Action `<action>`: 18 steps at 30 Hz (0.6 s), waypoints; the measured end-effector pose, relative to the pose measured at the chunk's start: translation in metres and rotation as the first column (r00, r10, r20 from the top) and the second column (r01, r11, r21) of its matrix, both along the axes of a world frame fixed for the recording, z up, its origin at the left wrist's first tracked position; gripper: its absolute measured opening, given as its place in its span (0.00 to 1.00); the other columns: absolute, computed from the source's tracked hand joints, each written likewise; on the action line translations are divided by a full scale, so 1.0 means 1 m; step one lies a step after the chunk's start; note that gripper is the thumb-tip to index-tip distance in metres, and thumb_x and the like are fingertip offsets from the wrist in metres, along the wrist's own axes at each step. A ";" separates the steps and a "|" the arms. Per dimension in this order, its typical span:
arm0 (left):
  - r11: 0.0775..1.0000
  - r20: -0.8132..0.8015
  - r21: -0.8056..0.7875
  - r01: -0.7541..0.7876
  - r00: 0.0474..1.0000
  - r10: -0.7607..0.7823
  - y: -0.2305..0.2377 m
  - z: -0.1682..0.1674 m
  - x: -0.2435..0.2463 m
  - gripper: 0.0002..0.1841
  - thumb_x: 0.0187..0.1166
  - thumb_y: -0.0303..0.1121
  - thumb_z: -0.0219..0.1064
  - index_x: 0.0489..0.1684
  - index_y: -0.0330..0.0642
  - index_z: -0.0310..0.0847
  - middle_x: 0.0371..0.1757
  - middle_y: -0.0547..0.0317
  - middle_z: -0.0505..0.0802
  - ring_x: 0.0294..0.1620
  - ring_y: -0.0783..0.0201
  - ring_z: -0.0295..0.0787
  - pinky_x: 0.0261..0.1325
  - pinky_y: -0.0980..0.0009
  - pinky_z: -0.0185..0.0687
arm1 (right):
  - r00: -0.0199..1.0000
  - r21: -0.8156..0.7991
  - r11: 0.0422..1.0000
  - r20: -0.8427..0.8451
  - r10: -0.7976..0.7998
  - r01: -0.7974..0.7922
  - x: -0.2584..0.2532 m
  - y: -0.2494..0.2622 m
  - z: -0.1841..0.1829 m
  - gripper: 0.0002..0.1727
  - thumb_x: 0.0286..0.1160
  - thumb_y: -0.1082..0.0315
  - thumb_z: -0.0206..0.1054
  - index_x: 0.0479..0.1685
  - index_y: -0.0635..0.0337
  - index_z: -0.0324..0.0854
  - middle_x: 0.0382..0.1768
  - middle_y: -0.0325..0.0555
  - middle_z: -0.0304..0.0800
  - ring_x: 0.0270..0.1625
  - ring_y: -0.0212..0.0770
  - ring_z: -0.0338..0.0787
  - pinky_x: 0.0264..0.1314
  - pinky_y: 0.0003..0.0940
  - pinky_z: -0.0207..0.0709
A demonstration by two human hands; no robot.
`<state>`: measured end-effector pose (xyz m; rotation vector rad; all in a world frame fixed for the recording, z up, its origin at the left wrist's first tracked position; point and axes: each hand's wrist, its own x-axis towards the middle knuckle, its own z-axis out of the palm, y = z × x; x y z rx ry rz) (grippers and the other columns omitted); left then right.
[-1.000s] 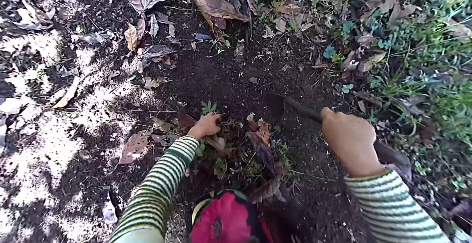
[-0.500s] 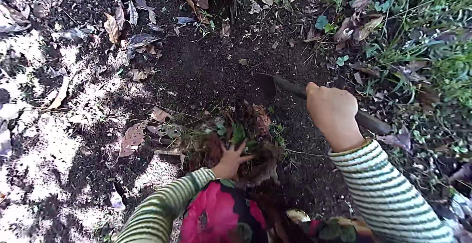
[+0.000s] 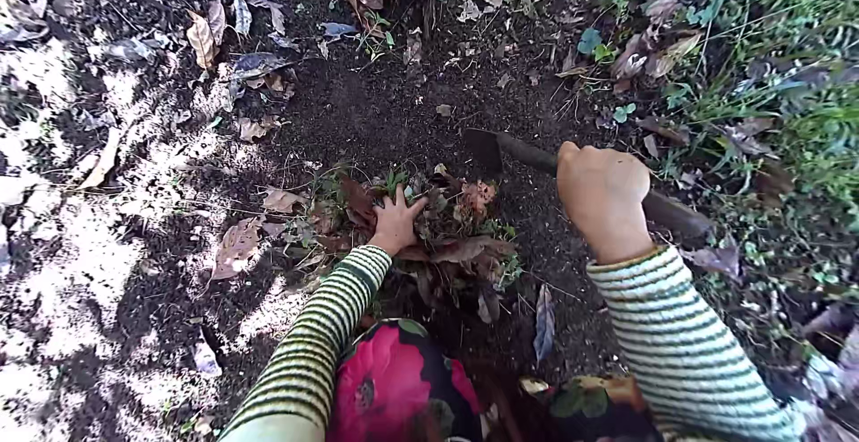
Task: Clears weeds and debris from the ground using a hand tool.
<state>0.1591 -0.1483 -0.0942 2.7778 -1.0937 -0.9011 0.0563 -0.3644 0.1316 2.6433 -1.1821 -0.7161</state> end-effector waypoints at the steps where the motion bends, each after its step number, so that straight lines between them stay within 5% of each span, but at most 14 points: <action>1: 1.000 -0.020 0.005 -0.001 1.000 0.001 0.002 0.005 -0.001 0.56 0.44 0.41 0.92 0.85 0.79 0.66 0.89 0.23 0.57 0.75 0.16 0.68 0.59 0.21 0.72 | 1.000 0.008 1.000 -0.001 -0.008 0.008 0.001 0.001 0.000 0.09 0.85 0.75 0.57 0.53 0.66 0.81 0.41 0.71 0.89 0.48 0.75 0.91 0.37 0.67 0.80; 6: 0.999 -0.110 0.039 0.035 0.993 -0.030 0.022 0.020 -0.010 0.50 0.56 0.38 0.85 0.87 0.76 0.65 0.68 0.29 0.83 0.60 0.29 0.86 0.51 0.31 0.82 | 0.995 -0.014 0.999 0.090 0.046 -0.045 -0.016 -0.005 -0.006 0.08 0.82 0.73 0.61 0.51 0.69 0.80 0.40 0.74 0.88 0.46 0.78 0.90 0.34 0.72 0.79; 11: 0.992 -0.080 -0.049 0.116 0.990 -0.120 0.090 0.064 -0.024 0.44 0.63 0.31 0.81 0.84 0.78 0.68 0.64 0.35 0.87 0.60 0.30 0.85 0.51 0.30 0.79 | 0.977 -0.041 0.984 0.115 0.179 -0.175 -0.022 -0.020 -0.020 0.15 0.85 0.72 0.55 0.59 0.73 0.78 0.50 0.81 0.86 0.55 0.83 0.87 0.45 0.80 0.77; 15: 0.999 0.013 0.009 0.041 0.999 -0.041 0.200 0.113 -0.048 0.41 0.61 0.22 0.81 0.78 0.72 0.79 0.64 0.35 0.87 0.59 0.31 0.86 0.56 0.32 0.81 | 0.978 0.028 0.981 0.088 0.188 -0.191 -0.012 -0.034 -0.011 0.17 0.87 0.71 0.54 0.63 0.76 0.77 0.56 0.86 0.83 0.62 0.87 0.83 0.53 0.85 0.72; 18: 0.988 0.114 0.107 -0.113 0.988 0.101 0.336 0.136 -0.091 0.34 0.61 0.25 0.83 0.69 0.70 0.86 0.63 0.37 0.89 0.61 0.30 0.86 0.56 0.31 0.82 | 0.976 0.039 0.975 0.010 0.220 -0.220 -0.005 -0.045 -0.005 0.17 0.85 0.70 0.61 0.64 0.73 0.78 0.56 0.84 0.84 0.61 0.86 0.83 0.53 0.84 0.72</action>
